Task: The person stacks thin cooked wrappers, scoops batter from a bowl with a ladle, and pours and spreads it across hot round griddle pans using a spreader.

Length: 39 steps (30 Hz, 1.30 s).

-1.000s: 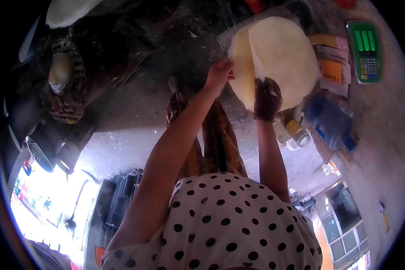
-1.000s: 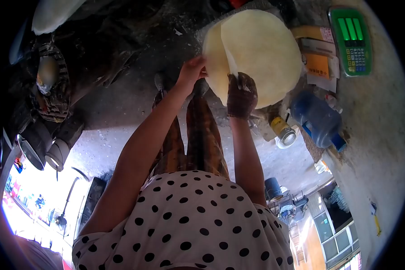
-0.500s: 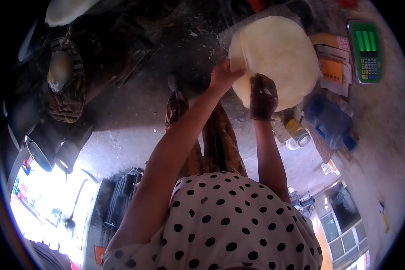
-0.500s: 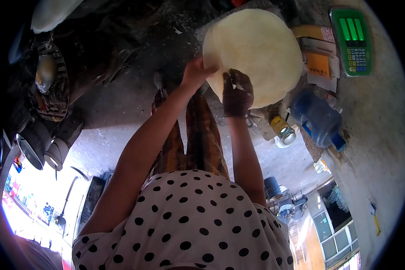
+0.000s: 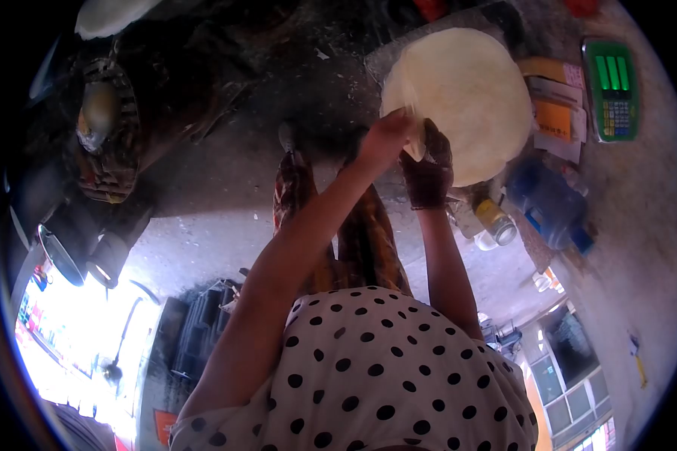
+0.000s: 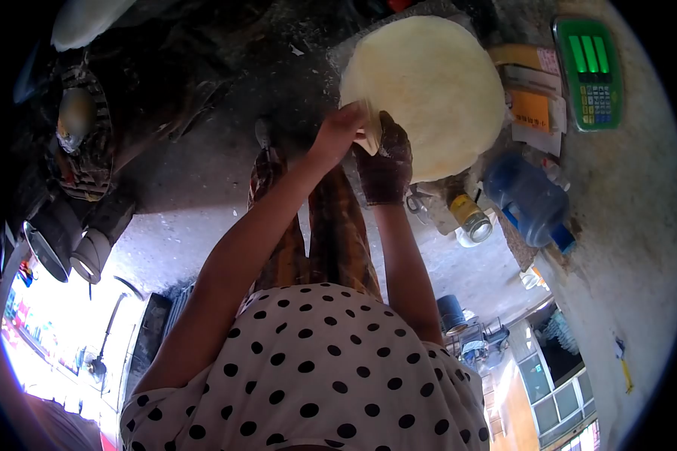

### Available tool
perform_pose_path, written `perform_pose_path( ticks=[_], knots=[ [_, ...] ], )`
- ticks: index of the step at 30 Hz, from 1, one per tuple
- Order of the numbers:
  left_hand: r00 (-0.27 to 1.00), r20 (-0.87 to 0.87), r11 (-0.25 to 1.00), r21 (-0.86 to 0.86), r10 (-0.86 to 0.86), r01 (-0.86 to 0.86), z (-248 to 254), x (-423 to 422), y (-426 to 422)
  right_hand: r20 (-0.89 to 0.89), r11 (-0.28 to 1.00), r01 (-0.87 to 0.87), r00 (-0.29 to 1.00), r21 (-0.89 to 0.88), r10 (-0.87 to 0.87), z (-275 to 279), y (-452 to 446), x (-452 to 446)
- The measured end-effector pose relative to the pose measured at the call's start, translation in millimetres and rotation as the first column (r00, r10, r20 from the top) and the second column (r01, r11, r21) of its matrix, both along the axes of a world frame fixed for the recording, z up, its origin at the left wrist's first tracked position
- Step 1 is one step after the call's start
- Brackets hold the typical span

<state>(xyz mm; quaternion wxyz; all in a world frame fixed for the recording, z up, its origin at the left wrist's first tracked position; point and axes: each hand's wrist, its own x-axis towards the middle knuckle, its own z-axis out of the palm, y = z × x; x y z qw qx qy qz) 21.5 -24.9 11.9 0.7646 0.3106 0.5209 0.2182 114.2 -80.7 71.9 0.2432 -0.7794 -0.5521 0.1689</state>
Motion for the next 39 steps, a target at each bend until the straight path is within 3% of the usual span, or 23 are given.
perform_pose_path(
  ticks=[3,5,7,8,9,11,15,17,18,19,20,21,22,23,25,27,28,29,30,31,33,38,39],
  knots=[
    [0.947,0.224,0.953,0.144,0.230,-0.266,5,14,-17,-0.021,0.998,0.065,0.998,0.019,-0.065,-10,-2,7],
    [0.935,0.185,0.930,0.158,0.301,-0.331,12,5,-21,-0.117,0.931,0.360,0.924,-0.055,-0.364,-2,-4,19],
    [0.808,-0.466,0.850,0.521,0.360,-0.079,1,-4,-19,0.002,0.950,0.305,0.952,-0.065,-0.305,20,4,28],
    [0.815,-0.457,0.858,0.505,0.356,-0.092,-3,-7,-19,-0.206,0.952,0.305,0.934,0.030,-0.293,8,-3,42],
    [0.816,-0.453,0.858,0.504,0.359,-0.098,-10,-7,-18,-0.201,0.953,0.302,0.936,0.030,-0.290,11,-3,45],
    [0.860,-0.425,0.889,0.454,0.282,-0.068,-23,-9,-15,-0.044,0.985,0.168,0.985,0.045,-0.167,14,-4,47],
    [0.876,-0.398,0.875,0.481,0.271,-0.053,-15,-7,-8,0.071,0.974,0.227,0.972,-0.016,-0.226,14,-4,39],
    [0.909,-0.414,0.964,0.261,0.057,0.058,-1,-4,-6,-0.051,0.990,0.105,0.994,0.094,-0.100,-2,-12,46],
    [0.835,-0.512,0.949,0.111,-0.201,0.296,-3,-6,0,-0.051,0.990,0.105,0.994,0.092,-0.100,-2,-11,41],
    [0.836,-0.511,0.949,0.111,-0.200,0.295,-1,-5,-3,-0.264,0.980,0.195,0.948,0.032,-0.180,-3,-11,34],
    [0.888,-0.427,0.957,0.140,-0.172,0.253,2,-2,-8,-0.460,0.962,0.268,0.850,-0.046,-0.259,-2,-9,29],
    [0.930,-0.339,0.965,0.163,-0.143,0.208,9,1,-11,0.072,0.998,-0.044,0.996,-0.049,0.048,5,-6,28],
    [0.984,-0.154,0.989,0.096,-0.093,0.109,17,7,-12,-0.032,0.998,-0.049,0.998,-0.040,0.048,6,-8,24],
    [0.984,-0.153,0.990,0.091,-0.094,0.108,17,14,-21,-0.137,0.998,-0.054,0.989,-0.034,0.049,5,-11,20],
    [0.953,0.226,0.957,0.164,0.200,-0.240,10,19,-37,-0.195,0.998,0.015,0.981,0.061,-0.003,-7,-19,26],
    [0.989,0.053,0.945,0.294,0.136,-0.145,3,6,-39,0.042,0.992,0.123,0.992,-0.025,-0.122,-8,-24,45],
    [0.889,-0.344,0.862,0.496,0.303,-0.102,-7,5,-43,0.082,0.983,0.183,0.980,-0.020,-0.181,-3,-21,49],
    [0.607,-0.622,0.767,0.641,0.494,0.033,-18,6,-46,0.100,0.986,0.165,0.982,-0.029,-0.161,3,-19,54],
    [0.683,-0.533,0.811,0.565,0.499,-0.152,-24,3,-42,0.118,0.988,0.148,0.983,-0.038,-0.142,13,-15,56],
    [0.685,-0.530,0.811,0.564,0.500,-0.156,-29,1,-42,0.040,0.977,0.201,0.979,-0.068,-0.198,22,-12,53],
    [0.925,-0.283,0.954,0.232,0.253,-0.190,-31,-6,-40,-0.008,0.963,0.248,0.968,-0.103,-0.250,27,-11,52],
    [0.934,-0.356,0.989,0.141,0.018,0.034,-21,4,-38,0.073,0.974,0.219,0.974,-0.058,-0.214,9,-22,52],
    [0.945,-0.328,0.990,0.140,0.016,0.032,-13,8,-39,-0.053,0.968,0.247,0.967,-0.033,-0.248,12,-21,44]
  ],
)
